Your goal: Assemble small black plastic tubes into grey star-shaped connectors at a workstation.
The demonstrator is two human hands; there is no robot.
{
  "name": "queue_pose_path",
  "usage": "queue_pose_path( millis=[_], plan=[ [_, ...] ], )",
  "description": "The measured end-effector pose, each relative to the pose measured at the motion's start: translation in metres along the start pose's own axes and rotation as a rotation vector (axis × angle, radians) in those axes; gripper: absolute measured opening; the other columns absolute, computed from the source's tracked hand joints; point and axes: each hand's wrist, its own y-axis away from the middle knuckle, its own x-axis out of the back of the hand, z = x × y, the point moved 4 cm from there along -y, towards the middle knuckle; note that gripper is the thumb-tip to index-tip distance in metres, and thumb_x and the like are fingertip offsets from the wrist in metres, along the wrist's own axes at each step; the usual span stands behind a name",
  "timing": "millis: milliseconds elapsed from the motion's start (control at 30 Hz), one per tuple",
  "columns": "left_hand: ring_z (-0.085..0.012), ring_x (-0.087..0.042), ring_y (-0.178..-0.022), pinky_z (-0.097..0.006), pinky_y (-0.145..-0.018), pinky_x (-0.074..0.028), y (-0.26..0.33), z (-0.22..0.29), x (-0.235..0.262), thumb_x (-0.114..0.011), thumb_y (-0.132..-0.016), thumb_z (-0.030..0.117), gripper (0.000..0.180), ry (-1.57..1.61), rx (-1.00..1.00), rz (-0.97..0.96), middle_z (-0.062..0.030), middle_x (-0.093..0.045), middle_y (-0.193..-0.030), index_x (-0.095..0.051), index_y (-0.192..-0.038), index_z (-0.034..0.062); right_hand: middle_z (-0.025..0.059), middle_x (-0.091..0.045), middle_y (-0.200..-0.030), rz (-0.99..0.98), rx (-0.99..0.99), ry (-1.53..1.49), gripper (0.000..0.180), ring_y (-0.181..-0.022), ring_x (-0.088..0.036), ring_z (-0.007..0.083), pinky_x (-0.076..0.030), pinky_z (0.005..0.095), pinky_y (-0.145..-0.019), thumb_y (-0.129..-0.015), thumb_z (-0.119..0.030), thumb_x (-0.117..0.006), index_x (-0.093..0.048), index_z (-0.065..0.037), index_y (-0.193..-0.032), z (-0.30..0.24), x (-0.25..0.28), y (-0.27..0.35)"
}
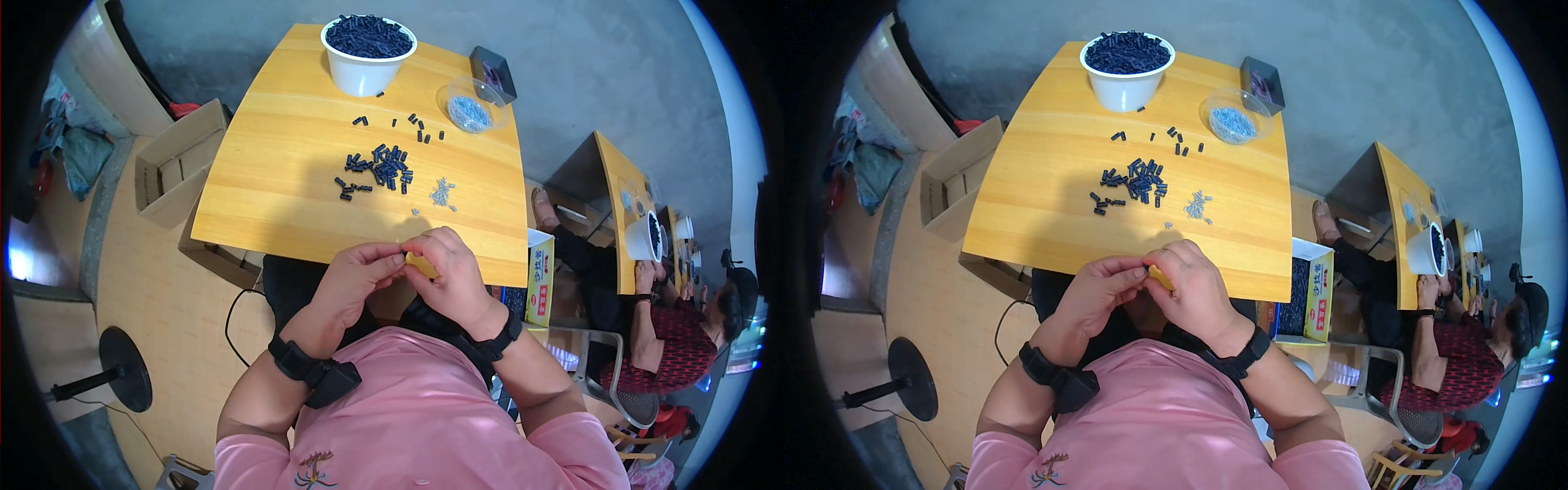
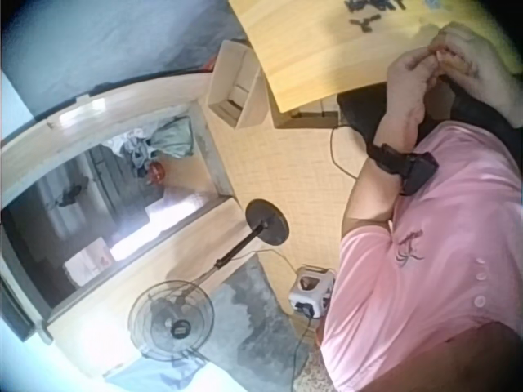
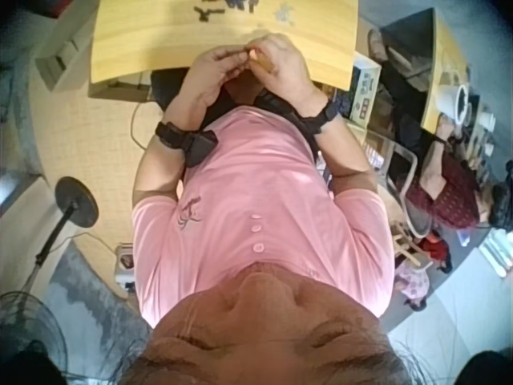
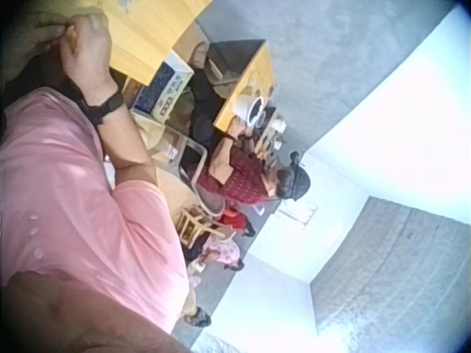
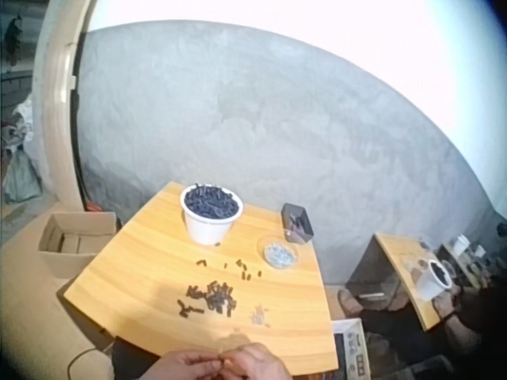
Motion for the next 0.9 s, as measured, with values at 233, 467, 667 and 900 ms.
queue_pose_path(
  millis=[233, 467, 667, 900],
  plan=[
    [-0.0059, -0.056, -0.075, -0.019, -0.068, -0.044, 0.004, 0.003, 0.000, -0.067, -0.084, 0.016, 0.021, 0.020, 0.050, -0.002, -0.0002, -0.065, -0.085, -0.067, -0.101, 0.0052, 0.0132, -0.056, -0.082, 0.003, 0.016, -0.004, 0.026, -0.080, -0.055, 0.0327, -0.046, 0.0379, -0.068, -0.066, -0.002, -0.068, -0.059, -0.003, -0.091, 0.001, -0.006, 0.001],
    [-0.0090, -0.060, -0.076, -0.020, -0.068, -0.049, 0.000, 0.004, 0.010, -0.063, -0.086, 0.015, 0.020, -0.020, -0.002, 0.053, -0.0031, -0.065, -0.088, -0.065, -0.102, 0.0032, 0.0148, -0.060, -0.078, 0.060, -0.278, -0.070, 0.013, -0.069, -0.059, 0.0300, -0.048, 0.0356, -0.063, -0.076, -0.007, -0.064, -0.063, 0.000, -0.087, 0.038, 0.011, -0.002],
    [-0.0101, -0.061, -0.078, -0.022, -0.071, -0.050, -0.013, 0.018, 0.018, -0.060, -0.088, 0.013, 0.019, 0.012, -0.150, 0.093, -0.0050, -0.065, -0.089, -0.064, -0.103, 0.0014, 0.0171, -0.060, -0.071, 0.047, -0.367, 0.119, 0.009, -0.064, -0.058, 0.0316, -0.047, 0.0367, -0.060, -0.076, -0.008, -0.064, -0.064, 0.000, -0.079, 0.082, 0.023, -0.007],
    [-0.0102, -0.060, -0.077, -0.022, -0.071, -0.050, -0.018, 0.021, 0.025, -0.062, -0.087, 0.012, 0.022, 0.053, -0.236, 0.132, -0.0057, -0.065, -0.089, -0.062, -0.104, -0.0011, 0.0160, -0.061, -0.074, 0.022, -0.275, 0.123, 0.007, -0.071, -0.059, 0.0332, -0.048, 0.0395, -0.064, -0.075, -0.008, -0.062, -0.062, -0.001, -0.075, 0.076, -0.002, -0.032]
  ],
)
